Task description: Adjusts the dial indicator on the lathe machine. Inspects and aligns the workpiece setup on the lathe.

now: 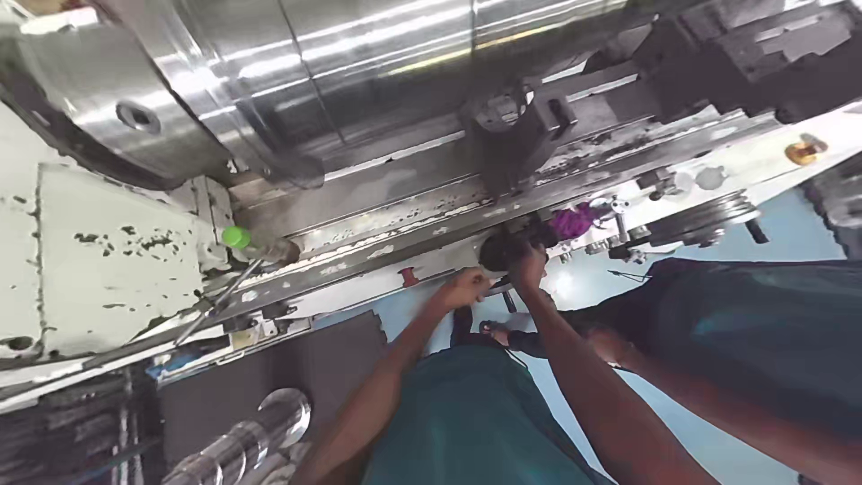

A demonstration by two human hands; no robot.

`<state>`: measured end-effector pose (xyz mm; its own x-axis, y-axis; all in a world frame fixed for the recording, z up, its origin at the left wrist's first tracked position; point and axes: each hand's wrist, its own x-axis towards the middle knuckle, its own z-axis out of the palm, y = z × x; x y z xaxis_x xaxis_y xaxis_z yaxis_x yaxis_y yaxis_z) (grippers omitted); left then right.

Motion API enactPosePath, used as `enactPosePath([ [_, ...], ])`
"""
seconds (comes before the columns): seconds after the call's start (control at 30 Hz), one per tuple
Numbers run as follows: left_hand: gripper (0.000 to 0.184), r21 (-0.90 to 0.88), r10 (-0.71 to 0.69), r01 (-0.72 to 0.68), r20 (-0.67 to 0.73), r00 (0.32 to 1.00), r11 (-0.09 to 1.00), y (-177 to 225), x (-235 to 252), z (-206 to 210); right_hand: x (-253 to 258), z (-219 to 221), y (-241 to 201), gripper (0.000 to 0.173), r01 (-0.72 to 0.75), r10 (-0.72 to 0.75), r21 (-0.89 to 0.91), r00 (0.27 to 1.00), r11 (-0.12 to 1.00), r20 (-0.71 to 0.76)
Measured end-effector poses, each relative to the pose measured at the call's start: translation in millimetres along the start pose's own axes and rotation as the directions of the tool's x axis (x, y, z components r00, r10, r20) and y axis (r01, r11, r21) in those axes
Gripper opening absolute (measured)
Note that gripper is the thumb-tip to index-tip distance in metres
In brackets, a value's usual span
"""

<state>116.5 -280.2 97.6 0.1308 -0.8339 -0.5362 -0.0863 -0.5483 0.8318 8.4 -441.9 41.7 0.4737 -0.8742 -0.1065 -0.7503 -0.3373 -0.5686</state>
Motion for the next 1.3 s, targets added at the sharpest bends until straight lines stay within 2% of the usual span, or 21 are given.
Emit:
enactPosePath([
  [0.07, 0.042, -0.091, -0.047, 0.034, -0.153, 0.987, 0.995, 26, 20, 15, 5, -13, -1, 0.028, -0.136, 0.137, 0.208, 0.991, 0.969, 0.010],
  [0.13, 0.057, -0.267, -0.093, 0.020, -0.262, 0.961, 0.963, 38, 40, 28, -3, -27, -1, 0.019, -0.299, 0.256, 0.521, 0.954, 0.799, 0.155],
  [0.2, 0.069, -0.455, -0.150, 0.001, -0.292, 0.945, 0.891, 44, 56, 41, -24, -42, -8, 0.017, -0.459, 0.201, 0.769, 0.888, 0.444, 0.413],
  [0.27, 0.058, -0.644, -0.238, -0.013, -0.302, 0.923, 0.765, 53, 65, 55, -41, -47, -10, 0.024, -0.581, 0.109, 0.806, 0.813, 0.115, 0.571],
  [0.3, 0.048, -0.703, -0.286, -0.025, -0.322, 0.903, 0.710, 54, 70, 60, -45, -47, -9, 0.023, -0.600, 0.095, 0.799, 0.798, 0.031, 0.595],
  [0.33, 0.040, -0.722, -0.333, -0.035, -0.362, 0.871, 0.691, 53, 76, 63, -47, -46, -10, 0.021, -0.599, 0.108, 0.800, 0.798, 0.032, 0.593],
  [0.37, 0.034, -0.701, -0.359, -0.051, -0.425, 0.831, 0.711, 50, 84, 66, -46, -43, -10, 0.022, -0.576, 0.127, 0.809, 0.817, 0.120, 0.563],
  [0.43, 0.031, -0.657, -0.368, -0.078, -0.513, 0.775, 0.750, 44, 94, 68, -41, -35, -1, 0.030, -0.443, 0.083, 0.755, 0.882, 0.484, 0.464],
  [0.5, 0.032, -0.546, -0.345, -0.036, -0.578, 0.739, 0.837, 43, 103, 72, -31, -46, 6, 0.039, -0.202, -0.020, 0.468, 0.904, 0.860, 0.427],
  [0.53, 0.034, -0.458, -0.319, 0.014, -0.597, 0.736, 0.889, 43, 106, 72, -24, -58, 7, 0.040, -0.060, -0.082, 0.301, 0.897, 0.952, 0.435],
  [0.63, 0.039, -0.243, -0.227, 0.081, -0.665, 0.711, 0.967, 43, 105, 77, -11, -91, 18, 0.032, 0.159, -0.141, -0.009, 0.903, 0.987, 0.406],
  [0.73, 0.065, -0.193, -0.223, 0.118, -0.729, 0.647, 0.974, 49, 111, 82, 39, -105, 47, 0.053, 0.039, -0.045, 0.045, 0.990, 0.998, 0.137],
  [0.8, 0.093, -0.155, -0.241, 0.190, -0.747, 0.620, 0.970, 54, 114, 91, 76, -94, 68, 0.058, 0.052, -0.055, 0.057, 0.997, 0.997, 0.052],
  [0.83, 0.103, -0.119, -0.254, 0.248, -0.731, 0.634, 0.962, 58, 115, 94, 90, -86, 75, 0.051, 0.100, -0.101, 0.033, 0.994, 0.995, 0.044],
  [0.93, 0.116, 0.015, -0.325, 0.413, -0.592, 0.738, 0.911, 71, 116, 93, 101, -73, 85, 0.026, 0.161, -0.160, -0.008, 0.987, 0.987, 0.019],
  [0.97, 0.118, 0.044, -0.362, 0.457, -0.546, 0.756, 0.888, 77, 115, 89, 101, -75, 85, 0.024, 0.104, -0.103, 0.058, 0.995, 0.993, -0.017],
  [1.03, 0.116, 0.050, -0.421, 0.506, -0.486, 0.766, 0.861, 85, 106, 81, 96, -84, 87, 0.025, -0.071, 0.121, 0.356, 0.985, 0.932, -0.122],
  [1.1, 0.107, 0.013, -0.411, 0.482, -0.500, 0.762, 0.876, 94, 91, 70, 88, -97, 85, 0.028, -0.189, 0.339, 0.703, 0.937, 0.685, -0.079],
  [1.17, 0.090, -0.084, -0.284, 0.294, -0.602, 0.746, 0.952, 100, 68, 68, 63, -116, 77, 0.028, -0.220, 0.309, 0.877, 0.947, 0.428, 0.087],
  [1.23, 0.075, -0.128, -0.032, -0.077, -0.685, 0.728, 0.989, 104, 52, 74, 28, -131, 59, 0.025, -0.264, 0.111, 0.935, 0.964, 0.238, 0.244],
  [1.3, 0.061, -0.351, 0.120, -0.400, -0.607, 0.786, 0.847, 120, 43, 81, -11, -140, 21, 0.020, -0.363, -0.073, 0.931, 0.928, 0.042, 0.365],
])
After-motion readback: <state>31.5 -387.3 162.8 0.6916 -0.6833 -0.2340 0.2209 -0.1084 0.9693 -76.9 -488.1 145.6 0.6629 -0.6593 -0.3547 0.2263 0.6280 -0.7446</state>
